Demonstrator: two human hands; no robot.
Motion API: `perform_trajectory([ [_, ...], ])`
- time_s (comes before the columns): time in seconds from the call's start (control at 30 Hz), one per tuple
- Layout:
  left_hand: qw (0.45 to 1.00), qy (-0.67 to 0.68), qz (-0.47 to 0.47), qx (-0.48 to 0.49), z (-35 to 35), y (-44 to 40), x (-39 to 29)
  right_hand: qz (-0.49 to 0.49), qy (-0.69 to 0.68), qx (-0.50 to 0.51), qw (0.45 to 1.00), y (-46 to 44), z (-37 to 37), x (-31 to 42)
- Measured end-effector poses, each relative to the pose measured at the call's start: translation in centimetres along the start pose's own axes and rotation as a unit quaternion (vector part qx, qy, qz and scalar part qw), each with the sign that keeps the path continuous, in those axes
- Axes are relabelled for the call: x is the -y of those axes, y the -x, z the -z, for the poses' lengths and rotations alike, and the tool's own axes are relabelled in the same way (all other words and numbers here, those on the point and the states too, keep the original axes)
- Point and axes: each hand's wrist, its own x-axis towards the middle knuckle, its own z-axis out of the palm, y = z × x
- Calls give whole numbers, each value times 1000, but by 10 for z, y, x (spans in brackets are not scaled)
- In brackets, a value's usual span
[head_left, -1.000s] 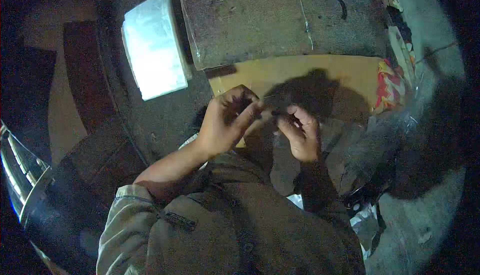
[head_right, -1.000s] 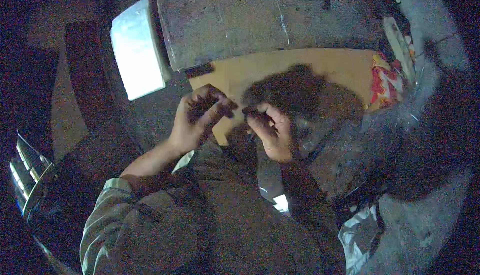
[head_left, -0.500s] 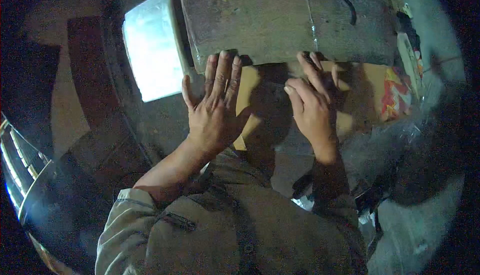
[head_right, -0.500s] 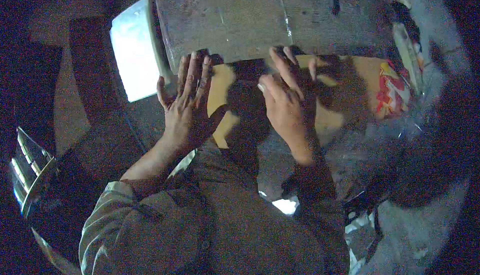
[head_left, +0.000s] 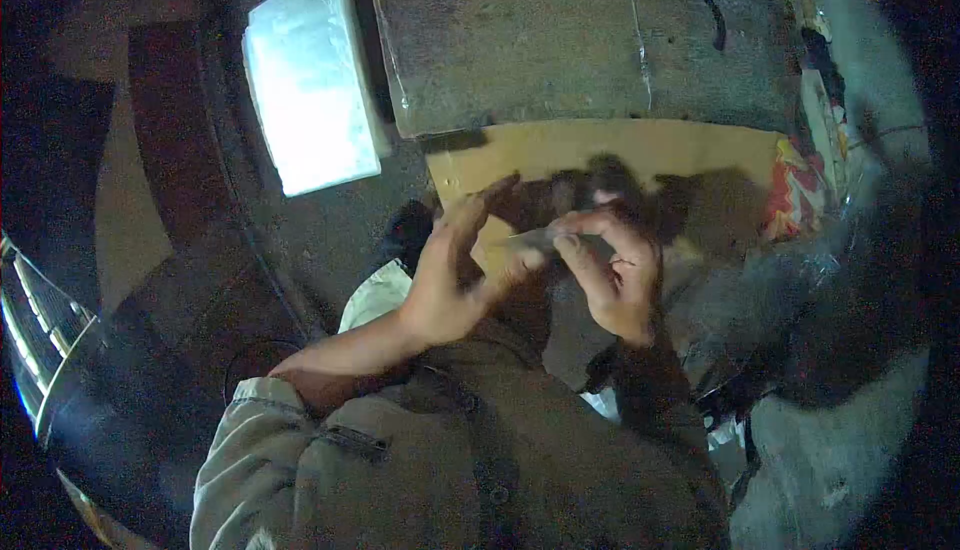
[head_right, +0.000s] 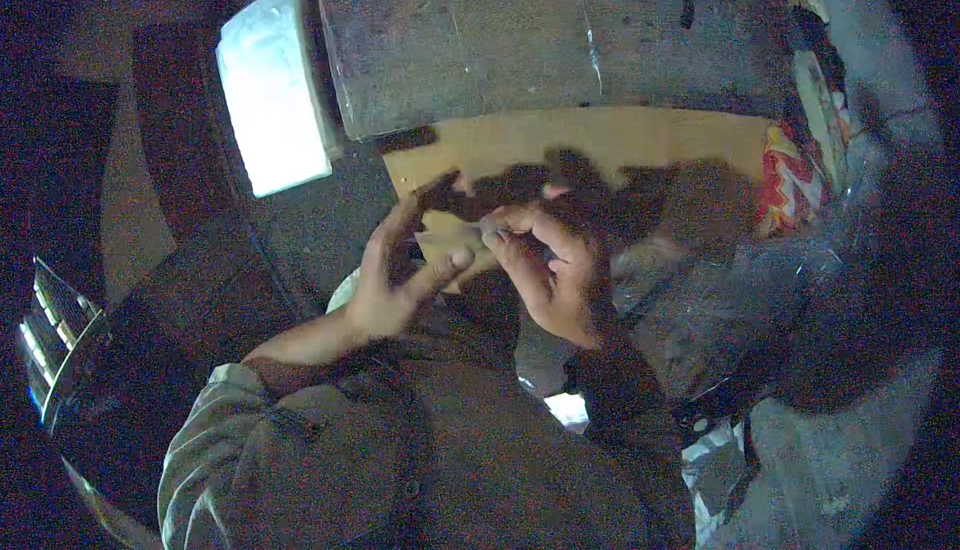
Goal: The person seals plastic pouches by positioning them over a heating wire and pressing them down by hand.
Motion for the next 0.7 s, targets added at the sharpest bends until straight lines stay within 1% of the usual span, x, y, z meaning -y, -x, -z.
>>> perform_trajectory([
  [0.03,977,205,65,7,-3,-1,0,-20,-19,15,1000,3,-3,-2],
  [0.07,977,196,85,-3,-4,-1,-2,-69,-81,4,994,5,-8,-2],
  [0.1,977,196,85,-3,-6,-3,0,-118,-142,-6,983,6,-11,-3],
  [0.13,978,193,84,-11,-5,-4,5,-119,-141,-5,983,6,-15,-3],
  [0.17,978,189,83,-19,-5,-6,8,-116,-138,-30,983,6,-19,-3],
  [0.2,984,157,78,-42,-5,-9,7,-114,-135,-56,983,5,-21,-3],
  [0.23,984,157,78,-42,-2,-12,6,-114,-135,-55,983,4,-21,-5],
  [0.3,991,95,53,-83,2,-17,3,-169,-151,-60,972,0,-23,-8],
  [0.33,985,120,40,-114,-2,-19,13,-170,-151,-60,972,-5,-23,-9],
  [0.37,985,121,41,-113,-5,-19,14,-168,-139,-66,974,-11,-23,-9],
  [0.43,978,27,-26,-206,-7,-19,17,-166,-128,-71,975,-21,-25,-14],
  [0.5,978,20,-28,-208,-6,-14,18,-161,-154,-87,971,-28,-27,-28],
  [0.53,974,-88,-72,-198,-5,-12,15,-150,-155,-103,971,-31,-28,-31],
  [0.57,956,-194,-114,-186,-2,-9,15,-151,-155,-102,971,-33,-29,-34],
  [0.6,959,-211,-118,-146,-1,-6,18,-115,-124,-107,980,-36,-29,-37],
  [0.63,960,-211,-117,-145,-2,-4,19,-78,-93,-111,986,-39,-30,-41],
  [0.67,944,-278,-127,-126,-5,-2,18,-24,-114,-121,986,-38,-33,-54],
  [0.7,923,-344,-136,-107,-6,-2,15,-25,-114,-120,986,-39,-31,-52],
])
